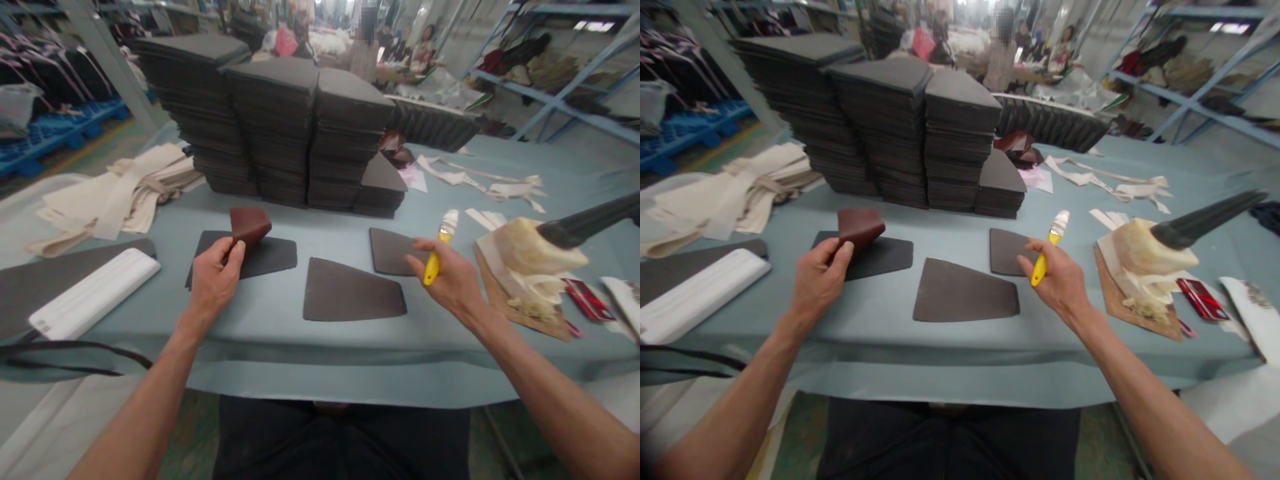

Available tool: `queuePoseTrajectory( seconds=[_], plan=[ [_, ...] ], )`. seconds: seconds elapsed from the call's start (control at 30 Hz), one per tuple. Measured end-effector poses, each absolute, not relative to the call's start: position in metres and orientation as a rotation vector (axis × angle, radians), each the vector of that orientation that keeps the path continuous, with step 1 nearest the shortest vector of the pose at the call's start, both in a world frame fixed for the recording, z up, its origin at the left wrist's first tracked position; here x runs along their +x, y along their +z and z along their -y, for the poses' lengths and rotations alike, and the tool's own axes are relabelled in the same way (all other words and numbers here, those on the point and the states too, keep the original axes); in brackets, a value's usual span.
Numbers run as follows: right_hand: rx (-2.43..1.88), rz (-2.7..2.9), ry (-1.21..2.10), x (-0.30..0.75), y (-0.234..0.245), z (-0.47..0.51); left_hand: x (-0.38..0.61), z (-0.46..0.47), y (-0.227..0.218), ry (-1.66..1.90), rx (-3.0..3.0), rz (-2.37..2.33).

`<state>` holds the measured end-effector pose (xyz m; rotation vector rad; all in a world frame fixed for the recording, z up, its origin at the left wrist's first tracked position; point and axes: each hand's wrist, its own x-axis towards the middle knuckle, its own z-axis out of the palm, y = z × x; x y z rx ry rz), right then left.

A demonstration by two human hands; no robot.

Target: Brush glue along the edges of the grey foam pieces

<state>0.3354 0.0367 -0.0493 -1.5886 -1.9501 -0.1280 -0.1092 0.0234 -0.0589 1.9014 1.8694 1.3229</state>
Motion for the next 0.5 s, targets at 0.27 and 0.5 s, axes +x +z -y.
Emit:
queuePoseTrajectory(
  seconds=[0.27,0.5],
  plan=[
    [-1.137,1.956,0.503,0.177,-0.008,0.005,-0.072,0.04,-0.07,1.59,2.13,-1.794],
    [-1.158,1.763,0.877,0.123,-0.027,0.012,-0.037,0.072,-0.095,1.616,2.23,-1.579]
  ],
)
